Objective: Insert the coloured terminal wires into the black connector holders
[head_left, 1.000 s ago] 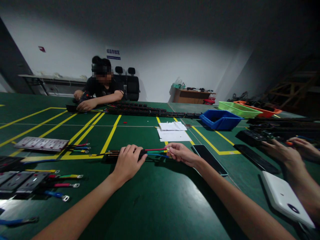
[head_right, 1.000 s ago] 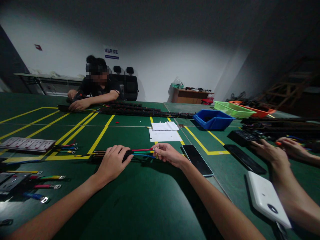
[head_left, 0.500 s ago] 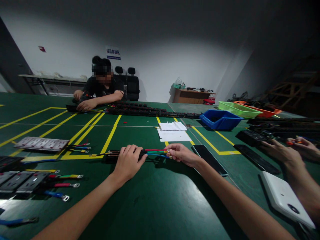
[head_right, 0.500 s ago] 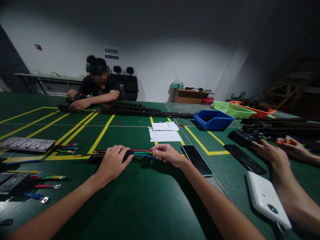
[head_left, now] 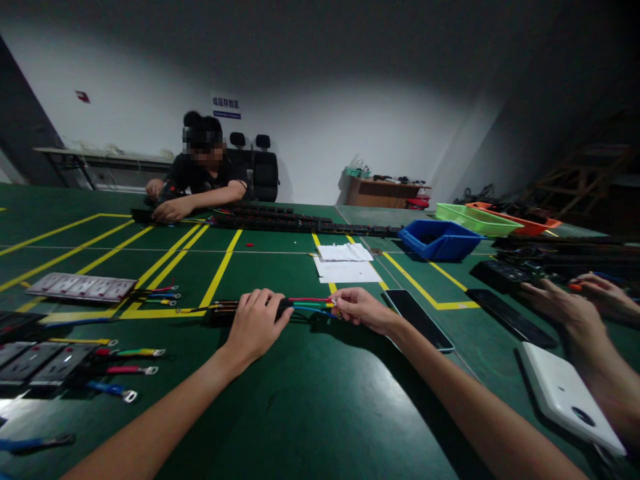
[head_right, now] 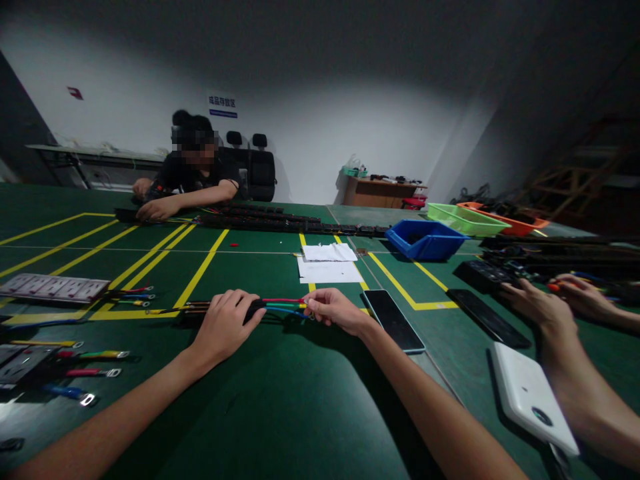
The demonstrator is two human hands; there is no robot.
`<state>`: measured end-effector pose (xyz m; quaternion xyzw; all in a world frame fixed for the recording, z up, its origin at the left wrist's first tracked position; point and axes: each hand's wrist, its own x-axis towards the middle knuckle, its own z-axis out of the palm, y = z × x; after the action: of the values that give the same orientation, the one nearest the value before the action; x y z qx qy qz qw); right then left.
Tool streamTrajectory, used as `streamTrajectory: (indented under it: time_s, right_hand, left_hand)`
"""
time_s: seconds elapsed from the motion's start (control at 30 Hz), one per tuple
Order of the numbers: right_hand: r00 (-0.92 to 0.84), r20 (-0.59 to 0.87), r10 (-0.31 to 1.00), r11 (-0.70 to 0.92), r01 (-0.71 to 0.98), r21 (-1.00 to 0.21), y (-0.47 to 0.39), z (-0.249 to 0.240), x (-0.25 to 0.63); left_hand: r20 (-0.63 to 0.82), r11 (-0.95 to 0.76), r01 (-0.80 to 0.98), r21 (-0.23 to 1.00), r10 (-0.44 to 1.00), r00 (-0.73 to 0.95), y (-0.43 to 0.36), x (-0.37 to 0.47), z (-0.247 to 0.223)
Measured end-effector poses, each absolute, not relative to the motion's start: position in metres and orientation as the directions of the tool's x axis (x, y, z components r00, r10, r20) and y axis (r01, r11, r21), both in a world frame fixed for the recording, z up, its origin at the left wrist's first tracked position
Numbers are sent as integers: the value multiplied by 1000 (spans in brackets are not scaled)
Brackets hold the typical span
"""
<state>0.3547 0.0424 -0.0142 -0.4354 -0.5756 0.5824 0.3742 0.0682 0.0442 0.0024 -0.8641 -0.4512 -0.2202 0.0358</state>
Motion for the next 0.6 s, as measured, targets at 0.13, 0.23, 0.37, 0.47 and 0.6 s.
streamTrajectory:
  time_s: [0.13, 0.23, 0.37, 0.47, 0.6]
  right_hand:
    - [-347, -86, 934, -62, 80, -995, 42, -13, 355]
    - [-354, -92, 931, -64, 90, -994, 41, -12, 355]
    - [-348, -78, 934, -50, 91, -995, 42, -14, 357]
    - [-332, -60, 941, -31, 93, -995, 44, -18, 359]
    - [-326, -59, 944, -31, 89, -996, 45, -19, 360]
  left_hand:
    - [423, -592, 793, 140, 760, 493, 44, 68, 3]
    - [422, -597, 785, 161, 761, 492, 43, 68, 2]
    - [419, -598, 782, 176, 764, 490, 44, 67, 1]
    - [426, -601, 781, 169, 759, 493, 44, 67, 1]
    - [426, -601, 781, 171, 760, 491, 44, 67, 0]
